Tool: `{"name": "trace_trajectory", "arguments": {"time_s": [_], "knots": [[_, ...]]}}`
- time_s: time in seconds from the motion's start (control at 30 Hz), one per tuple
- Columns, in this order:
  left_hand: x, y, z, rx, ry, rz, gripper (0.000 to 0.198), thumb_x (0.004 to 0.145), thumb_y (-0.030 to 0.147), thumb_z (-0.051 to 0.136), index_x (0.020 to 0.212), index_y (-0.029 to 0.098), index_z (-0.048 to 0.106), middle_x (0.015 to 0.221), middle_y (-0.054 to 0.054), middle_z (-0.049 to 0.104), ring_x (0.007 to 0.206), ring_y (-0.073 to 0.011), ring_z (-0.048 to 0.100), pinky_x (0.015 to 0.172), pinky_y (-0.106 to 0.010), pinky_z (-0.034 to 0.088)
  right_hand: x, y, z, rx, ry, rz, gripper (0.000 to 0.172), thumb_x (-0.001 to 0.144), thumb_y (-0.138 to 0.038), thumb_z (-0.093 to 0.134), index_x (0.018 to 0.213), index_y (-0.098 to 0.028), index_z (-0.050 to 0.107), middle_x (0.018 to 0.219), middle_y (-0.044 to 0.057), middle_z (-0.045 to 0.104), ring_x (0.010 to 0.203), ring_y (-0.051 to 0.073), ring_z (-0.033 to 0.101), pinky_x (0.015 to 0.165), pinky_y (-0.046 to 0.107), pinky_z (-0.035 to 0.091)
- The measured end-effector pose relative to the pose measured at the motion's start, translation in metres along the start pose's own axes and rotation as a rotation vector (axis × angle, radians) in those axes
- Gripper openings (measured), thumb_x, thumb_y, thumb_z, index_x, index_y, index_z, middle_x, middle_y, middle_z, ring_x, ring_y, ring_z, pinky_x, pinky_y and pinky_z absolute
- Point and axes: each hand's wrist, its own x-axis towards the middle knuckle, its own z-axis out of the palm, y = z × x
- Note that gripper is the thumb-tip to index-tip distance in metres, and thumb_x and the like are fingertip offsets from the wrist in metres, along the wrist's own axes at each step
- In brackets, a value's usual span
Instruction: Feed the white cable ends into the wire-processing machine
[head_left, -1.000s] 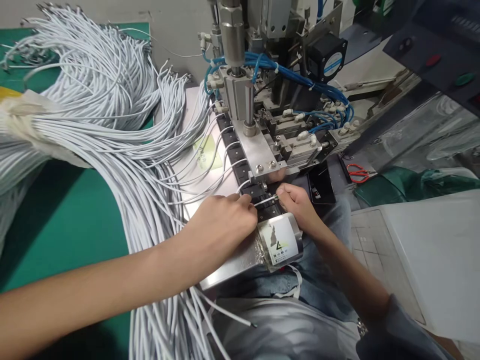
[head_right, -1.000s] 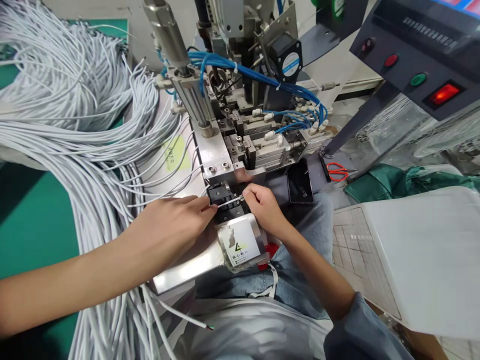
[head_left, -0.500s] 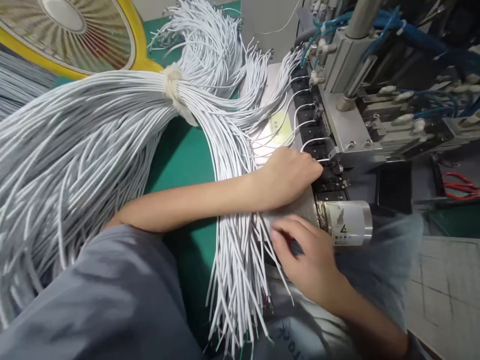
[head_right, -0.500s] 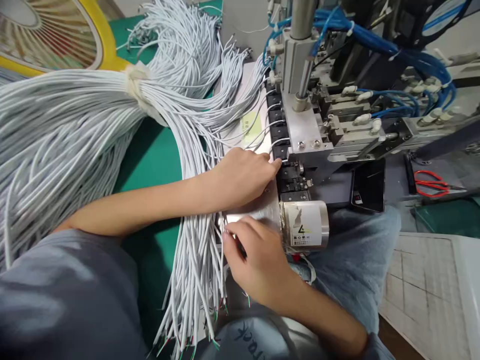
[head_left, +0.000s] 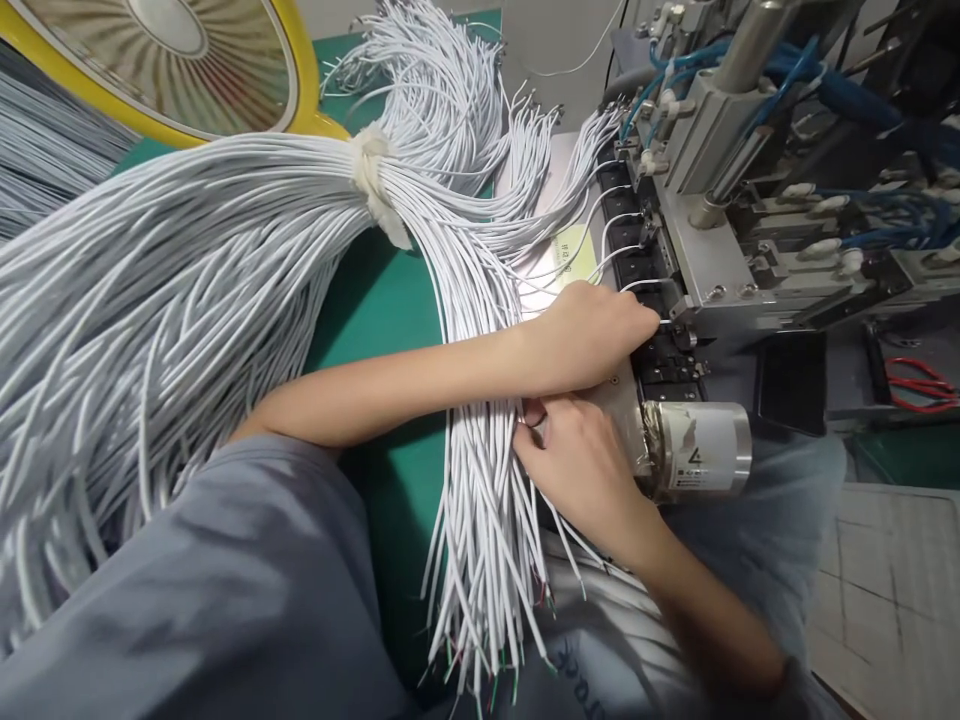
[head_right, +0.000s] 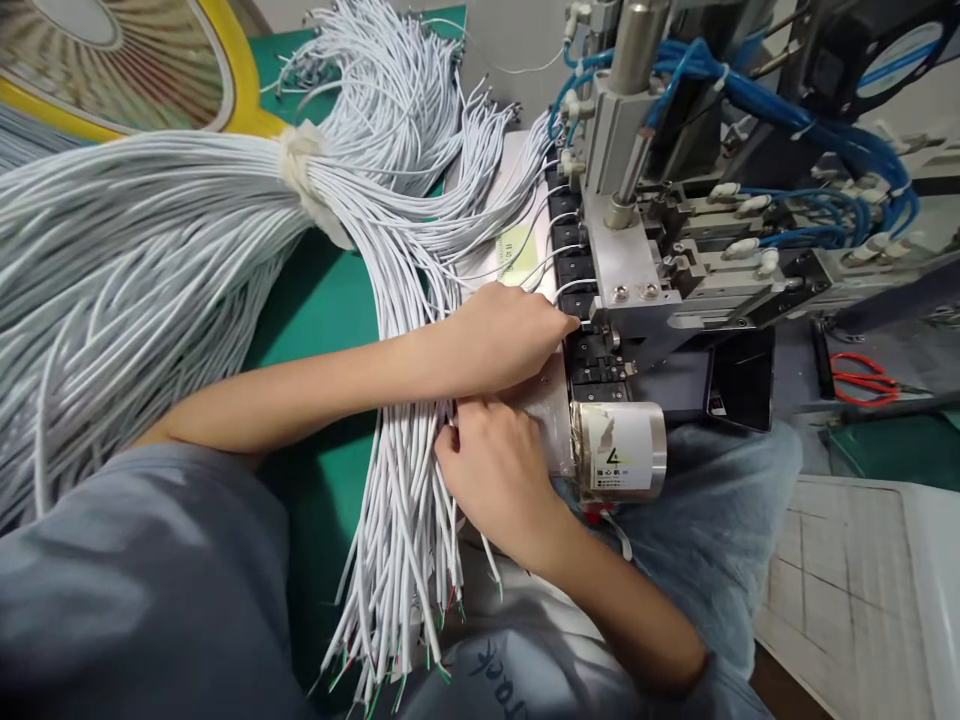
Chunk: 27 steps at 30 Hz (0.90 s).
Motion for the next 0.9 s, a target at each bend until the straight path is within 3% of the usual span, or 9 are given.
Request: {"name": "trace_trajectory", "arguments": {"time_s": [0.17, 0.37, 0.53, 0.77, 0.9], "knots": [[0.0, -0.001, -0.002, -0.013, -0.001, -0.008, 0.021, 0.08, 0.006, 0.049, 0.091, 0.012, 0.067, 0.078, -0.009, 0.067, 0.073, -0.0186, 0.064, 0.06, -0.027, 0.04, -0.003, 0.0, -0.007, 0.004, -0.053, -0.023, 0.02, 0.074, -0.013, 0.044, 0.08, -0.015, 0.063, 0.058, 0.003, 0.056, 0.049, 0.015, 0.046, 0.051, 0.03, 0.024], [0.0, -0.003, 0.0, 0.002, 0.001, -0.006, 0.021, 0.08, 0.008, 0.048, 0.087, 0.012, 0.067, 0.077, -0.011, 0.067, 0.072, -0.0216, 0.064, 0.061, -0.03, 0.04, -0.035, 0.006, -0.028, 0.2, -0.186, -0.133, 0.03, 0.089, -0.02, 0.038, 0.108, -0.017, 0.061, 0.067, 0.002, 0.06, 0.058, 0.013, 0.052, 0.055, 0.026, 0.033], [0.001, -0.001, 0.001, -0.013, 0.014, -0.011, 0.023, 0.078, 0.005, 0.047, 0.087, 0.011, 0.067, 0.076, -0.011, 0.066, 0.071, -0.0207, 0.064, 0.062, -0.03, 0.04, -0.036, 0.006, -0.027, 0.016, -0.23, -0.191, 0.028, 0.091, -0.019, 0.038, 0.106, -0.021, 0.062, 0.081, 0.004, 0.063, 0.064, 0.014, 0.056, 0.054, 0.027, 0.032], [0.002, -0.005, 0.003, 0.036, 0.04, 0.017, 0.021, 0.08, 0.008, 0.045, 0.08, 0.012, 0.066, 0.067, -0.009, 0.064, 0.065, -0.0213, 0.063, 0.055, -0.028, 0.037, -0.049, 0.004, -0.021, -0.275, -0.256, -0.221, 0.011, 0.083, -0.013, 0.049, 0.079, -0.019, 0.057, 0.063, 0.003, 0.061, 0.051, 0.017, 0.055, 0.045, 0.03, 0.023], [-0.004, 0.005, -0.002, 0.042, 0.061, 0.045, 0.022, 0.077, 0.003, 0.043, 0.072, 0.011, 0.064, 0.062, -0.008, 0.061, 0.059, -0.0185, 0.06, 0.052, -0.027, 0.035, -0.073, 0.02, -0.025, -0.206, -0.284, -0.247, 0.023, 0.082, -0.008, 0.043, 0.095, -0.019, 0.059, 0.07, 0.004, 0.066, 0.058, 0.019, 0.061, 0.047, 0.029, 0.033]]}}
